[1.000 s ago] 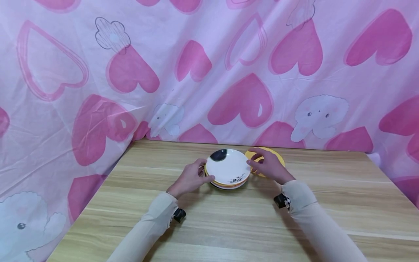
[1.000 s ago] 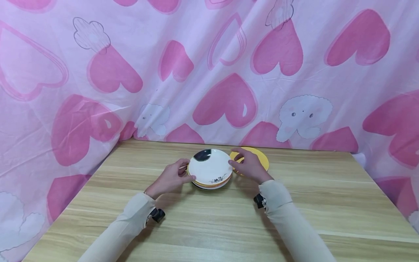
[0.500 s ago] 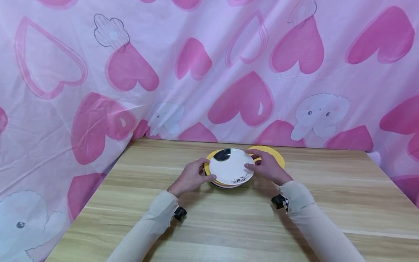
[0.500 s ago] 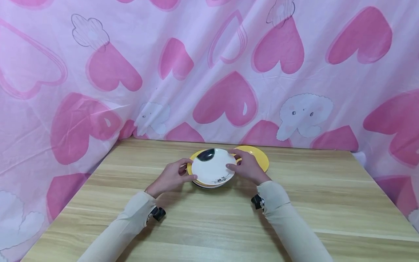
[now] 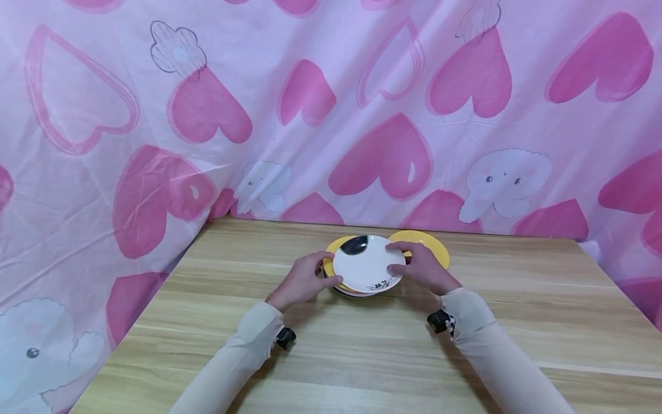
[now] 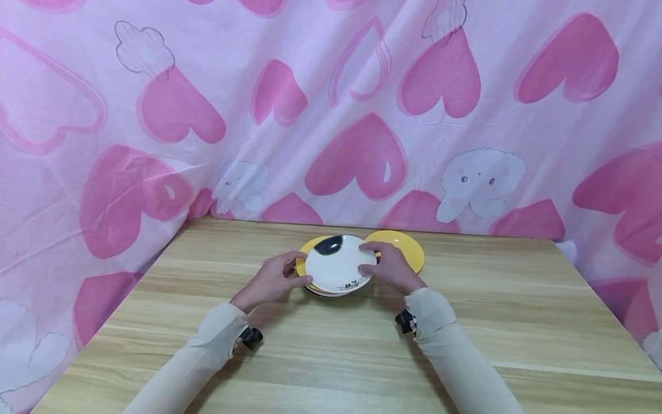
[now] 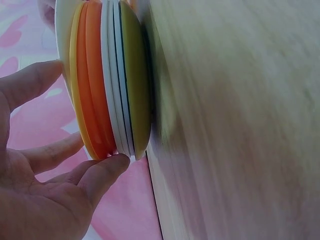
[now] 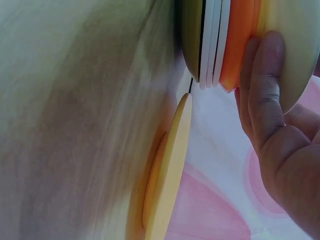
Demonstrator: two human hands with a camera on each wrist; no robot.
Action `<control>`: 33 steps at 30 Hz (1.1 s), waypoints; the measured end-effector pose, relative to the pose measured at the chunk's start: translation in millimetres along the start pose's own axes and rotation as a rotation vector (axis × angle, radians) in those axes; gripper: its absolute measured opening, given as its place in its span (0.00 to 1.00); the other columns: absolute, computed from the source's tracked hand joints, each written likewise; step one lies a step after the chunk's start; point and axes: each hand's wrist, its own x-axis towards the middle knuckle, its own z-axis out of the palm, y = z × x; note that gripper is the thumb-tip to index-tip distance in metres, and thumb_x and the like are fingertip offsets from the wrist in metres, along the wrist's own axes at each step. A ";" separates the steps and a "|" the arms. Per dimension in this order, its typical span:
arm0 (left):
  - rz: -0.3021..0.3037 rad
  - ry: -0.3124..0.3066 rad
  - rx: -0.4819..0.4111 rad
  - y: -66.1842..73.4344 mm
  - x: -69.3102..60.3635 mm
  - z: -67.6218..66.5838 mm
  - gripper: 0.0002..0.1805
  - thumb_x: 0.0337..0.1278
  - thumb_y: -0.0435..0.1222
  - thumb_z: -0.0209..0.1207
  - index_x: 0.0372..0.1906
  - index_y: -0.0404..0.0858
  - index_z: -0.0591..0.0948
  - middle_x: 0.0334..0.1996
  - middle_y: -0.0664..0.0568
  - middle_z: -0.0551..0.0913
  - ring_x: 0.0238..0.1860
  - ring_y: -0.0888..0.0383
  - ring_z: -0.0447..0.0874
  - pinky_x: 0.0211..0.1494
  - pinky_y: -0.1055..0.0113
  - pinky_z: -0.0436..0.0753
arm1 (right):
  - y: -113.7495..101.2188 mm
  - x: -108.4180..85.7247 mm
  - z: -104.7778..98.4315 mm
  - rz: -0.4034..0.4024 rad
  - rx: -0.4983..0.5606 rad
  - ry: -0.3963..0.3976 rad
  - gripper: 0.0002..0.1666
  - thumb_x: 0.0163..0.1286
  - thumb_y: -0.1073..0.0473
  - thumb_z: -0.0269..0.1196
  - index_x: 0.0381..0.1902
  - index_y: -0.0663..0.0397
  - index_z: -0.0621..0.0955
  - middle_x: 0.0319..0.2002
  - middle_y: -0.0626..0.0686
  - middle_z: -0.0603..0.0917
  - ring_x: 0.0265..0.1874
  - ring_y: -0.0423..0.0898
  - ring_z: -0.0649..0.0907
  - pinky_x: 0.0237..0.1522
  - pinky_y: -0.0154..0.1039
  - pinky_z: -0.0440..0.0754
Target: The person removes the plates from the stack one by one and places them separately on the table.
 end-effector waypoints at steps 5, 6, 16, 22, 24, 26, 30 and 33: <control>-0.003 0.001 0.011 -0.1 -1.4 -0.6 0.33 0.56 0.44 0.71 0.64 0.33 0.77 0.56 0.44 0.83 0.49 0.55 0.77 0.56 0.60 0.82 | 0.4 -1.5 1.5 -0.009 0.016 0.006 0.30 0.63 0.61 0.68 0.64 0.63 0.78 0.67 0.68 0.74 0.54 0.60 0.84 0.54 0.45 0.86; -0.003 0.001 0.012 -0.3 -1.7 -0.8 0.33 0.56 0.44 0.71 0.63 0.32 0.77 0.56 0.44 0.83 0.49 0.55 0.77 0.56 0.59 0.82 | 0.9 -1.2 1.9 -0.007 0.020 0.008 0.30 0.63 0.62 0.68 0.64 0.63 0.78 0.67 0.68 0.74 0.54 0.60 0.85 0.54 0.45 0.86; -0.017 -0.012 0.008 0.4 -2.7 -1.8 0.34 0.55 0.43 0.72 0.65 0.33 0.77 0.62 0.41 0.81 0.59 0.51 0.79 0.66 0.55 0.80 | 3.2 -0.8 2.3 0.036 0.062 0.047 0.29 0.65 0.63 0.66 0.65 0.59 0.78 0.70 0.65 0.72 0.58 0.60 0.82 0.58 0.48 0.85; -0.009 -0.017 0.006 1.6 -2.3 -2.6 0.34 0.55 0.42 0.72 0.65 0.32 0.76 0.63 0.40 0.79 0.62 0.48 0.78 0.68 0.54 0.79 | 3.4 -2.6 0.6 0.066 0.089 0.065 0.29 0.65 0.63 0.66 0.65 0.57 0.79 0.71 0.63 0.71 0.60 0.61 0.81 0.57 0.46 0.85; -0.015 -0.015 0.004 1.8 -1.9 -2.5 0.34 0.55 0.42 0.72 0.65 0.32 0.76 0.64 0.40 0.79 0.63 0.48 0.78 0.69 0.54 0.78 | 4.6 -2.9 -0.3 0.064 0.094 0.061 0.29 0.65 0.63 0.66 0.65 0.57 0.79 0.71 0.63 0.71 0.60 0.61 0.80 0.57 0.45 0.85; -0.018 -0.013 0.003 1.9 -1.5 -2.4 0.35 0.54 0.41 0.72 0.65 0.31 0.76 0.64 0.39 0.79 0.64 0.48 0.78 0.69 0.54 0.78 | 6.1 -2.9 -1.3 0.068 0.099 0.061 0.29 0.65 0.63 0.66 0.65 0.57 0.79 0.71 0.62 0.71 0.60 0.60 0.80 0.56 0.43 0.85; -0.021 -0.013 0.006 1.6 -1.1 -2.3 0.35 0.54 0.41 0.72 0.65 0.31 0.76 0.64 0.39 0.79 0.65 0.47 0.77 0.70 0.53 0.78 | 8.2 -2.8 -3.2 0.059 0.104 0.057 0.29 0.65 0.64 0.66 0.65 0.58 0.78 0.71 0.62 0.72 0.57 0.56 0.80 0.49 0.34 0.84; -0.026 -0.017 -0.001 1.6 -1.4 -2.2 0.35 0.54 0.41 0.72 0.65 0.31 0.75 0.65 0.39 0.78 0.65 0.47 0.77 0.70 0.54 0.78 | 9.6 -2.9 -4.7 0.059 0.111 0.054 0.29 0.65 0.65 0.66 0.65 0.58 0.78 0.71 0.62 0.72 0.54 0.54 0.80 0.43 0.28 0.81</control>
